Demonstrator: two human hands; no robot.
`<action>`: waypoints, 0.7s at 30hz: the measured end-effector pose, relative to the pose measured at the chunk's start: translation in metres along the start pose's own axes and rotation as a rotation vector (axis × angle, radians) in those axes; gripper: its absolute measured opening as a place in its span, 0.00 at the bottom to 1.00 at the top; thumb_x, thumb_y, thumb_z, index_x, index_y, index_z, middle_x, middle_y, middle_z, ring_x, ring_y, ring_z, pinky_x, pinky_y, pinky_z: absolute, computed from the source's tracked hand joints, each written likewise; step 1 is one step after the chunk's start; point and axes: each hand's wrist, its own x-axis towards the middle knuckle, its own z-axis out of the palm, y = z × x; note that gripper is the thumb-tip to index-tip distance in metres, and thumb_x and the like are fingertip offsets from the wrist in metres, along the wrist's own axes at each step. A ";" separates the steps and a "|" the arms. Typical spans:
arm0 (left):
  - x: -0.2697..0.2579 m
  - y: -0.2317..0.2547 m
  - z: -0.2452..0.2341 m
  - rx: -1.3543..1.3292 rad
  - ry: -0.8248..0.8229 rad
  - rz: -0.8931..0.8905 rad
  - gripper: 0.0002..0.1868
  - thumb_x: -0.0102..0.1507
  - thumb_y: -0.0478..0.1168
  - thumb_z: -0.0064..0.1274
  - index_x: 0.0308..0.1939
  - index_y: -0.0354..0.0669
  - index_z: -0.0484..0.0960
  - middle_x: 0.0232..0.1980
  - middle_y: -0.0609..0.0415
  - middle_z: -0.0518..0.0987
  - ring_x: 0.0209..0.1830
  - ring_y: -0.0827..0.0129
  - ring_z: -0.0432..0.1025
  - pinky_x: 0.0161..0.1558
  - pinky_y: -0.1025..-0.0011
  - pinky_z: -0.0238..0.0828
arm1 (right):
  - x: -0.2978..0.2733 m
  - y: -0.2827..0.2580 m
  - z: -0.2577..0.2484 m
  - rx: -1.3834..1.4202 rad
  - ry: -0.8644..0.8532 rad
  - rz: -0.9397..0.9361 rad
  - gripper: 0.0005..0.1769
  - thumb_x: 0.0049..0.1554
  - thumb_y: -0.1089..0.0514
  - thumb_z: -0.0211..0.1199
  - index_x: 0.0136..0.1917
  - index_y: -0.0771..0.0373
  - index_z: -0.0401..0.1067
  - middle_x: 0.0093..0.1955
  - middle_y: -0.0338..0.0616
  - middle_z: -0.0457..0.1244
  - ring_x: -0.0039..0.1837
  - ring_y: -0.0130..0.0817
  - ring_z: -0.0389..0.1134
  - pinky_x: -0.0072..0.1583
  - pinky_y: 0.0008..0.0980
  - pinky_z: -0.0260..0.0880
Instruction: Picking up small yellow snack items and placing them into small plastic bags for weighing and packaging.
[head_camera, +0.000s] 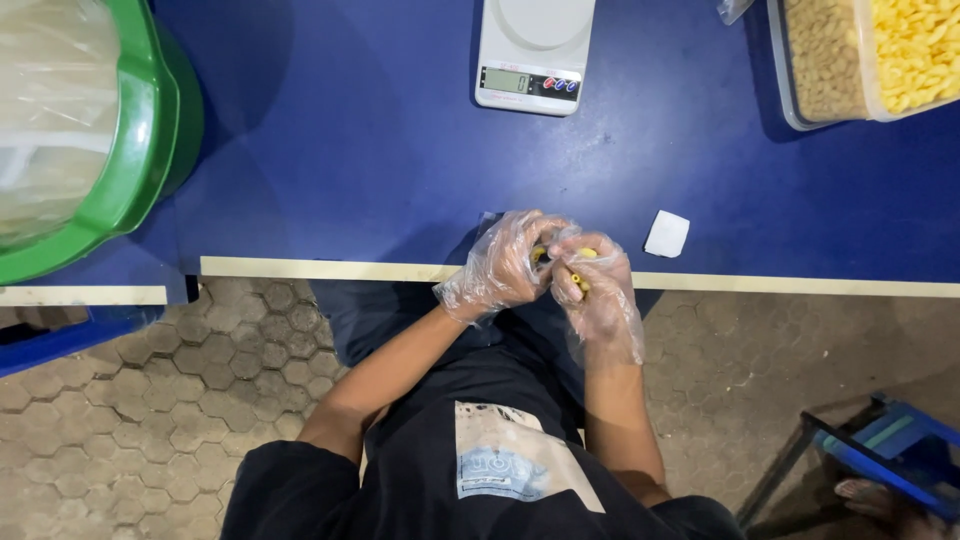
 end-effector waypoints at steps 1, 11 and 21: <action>-0.002 -0.002 0.001 0.000 0.000 0.002 0.12 0.64 0.43 0.51 0.46 0.39 0.80 0.30 0.50 0.70 0.25 0.50 0.69 0.32 0.59 0.73 | 0.000 -0.002 0.003 0.000 -0.001 -0.002 0.09 0.61 0.73 0.52 0.54 0.72 0.69 0.19 0.47 0.49 0.20 0.24 0.43 0.25 0.21 0.45; 0.000 0.001 0.001 0.036 -0.036 -0.033 0.19 0.68 0.51 0.42 0.47 0.41 0.79 0.30 0.52 0.69 0.27 0.52 0.69 0.33 0.59 0.73 | -0.006 -0.012 0.016 0.106 -0.169 0.024 0.18 0.58 0.61 0.49 0.56 0.79 0.65 0.27 0.59 0.57 0.22 0.27 0.49 0.25 0.25 0.50; 0.009 0.006 -0.007 -0.081 -0.071 -0.020 0.16 0.65 0.48 0.50 0.45 0.38 0.77 0.29 0.49 0.70 0.26 0.47 0.69 0.31 0.54 0.71 | 0.002 0.007 0.002 0.106 -0.118 0.086 0.18 0.58 0.60 0.46 0.54 0.78 0.62 0.31 0.62 0.58 0.20 0.28 0.49 0.22 0.25 0.49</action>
